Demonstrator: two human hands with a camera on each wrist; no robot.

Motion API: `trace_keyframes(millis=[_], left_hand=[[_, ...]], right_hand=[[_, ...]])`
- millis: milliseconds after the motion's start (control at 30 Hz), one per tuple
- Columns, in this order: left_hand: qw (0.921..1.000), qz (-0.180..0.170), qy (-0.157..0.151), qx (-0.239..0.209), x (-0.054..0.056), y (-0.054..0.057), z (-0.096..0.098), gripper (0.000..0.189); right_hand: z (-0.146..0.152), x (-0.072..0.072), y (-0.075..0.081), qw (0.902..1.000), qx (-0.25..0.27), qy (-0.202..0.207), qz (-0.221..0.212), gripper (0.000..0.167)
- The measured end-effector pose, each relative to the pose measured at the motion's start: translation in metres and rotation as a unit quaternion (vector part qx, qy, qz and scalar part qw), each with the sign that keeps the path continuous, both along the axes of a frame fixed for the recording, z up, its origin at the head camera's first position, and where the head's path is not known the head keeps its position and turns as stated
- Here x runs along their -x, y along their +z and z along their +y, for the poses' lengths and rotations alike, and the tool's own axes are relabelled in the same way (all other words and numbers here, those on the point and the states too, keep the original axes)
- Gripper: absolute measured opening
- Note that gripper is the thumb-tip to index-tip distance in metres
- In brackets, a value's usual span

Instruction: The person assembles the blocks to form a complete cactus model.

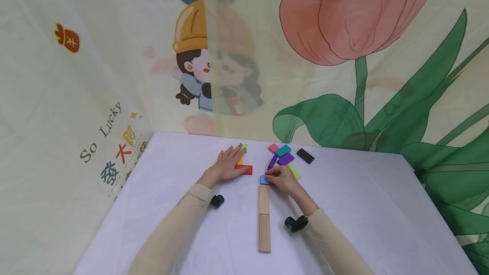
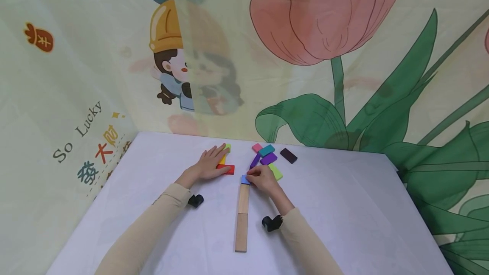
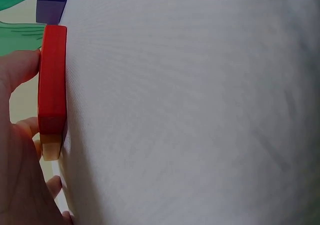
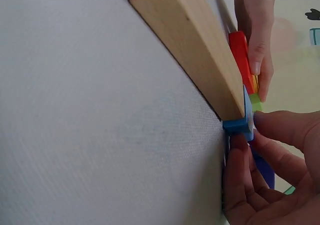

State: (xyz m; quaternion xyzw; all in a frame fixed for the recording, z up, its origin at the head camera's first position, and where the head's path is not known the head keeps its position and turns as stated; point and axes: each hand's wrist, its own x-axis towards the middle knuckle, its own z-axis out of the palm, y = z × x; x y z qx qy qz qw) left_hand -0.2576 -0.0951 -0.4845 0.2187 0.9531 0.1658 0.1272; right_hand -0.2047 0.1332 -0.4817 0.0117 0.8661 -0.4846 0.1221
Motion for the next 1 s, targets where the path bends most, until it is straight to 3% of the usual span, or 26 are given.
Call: trace_keyframes(millis=[667, 900, 1000], left_hand=[[1.0, 0.004, 0.006, -0.005, -0.001, -0.0006, -0.0002, 0.077], [0.9989, -0.003, 0.014, -0.044, 0.0012, 0.0033, -0.0014, 0.075], [0.9976, 0.026, 0.015, -0.063, 0.0008, 0.0064, 0.0002, 0.072]], right_hand=[[-0.0008, -0.0003, -0.0024, 0.9999, -0.009, 0.012, -0.006, 0.017], [0.0004, -0.0008, -0.0024, 0.9998, -0.003, 0.021, 0.002, 0.016], [0.0012, -0.0009, -0.0028, 0.9998, 0.0, 0.021, -0.001, 0.016]])
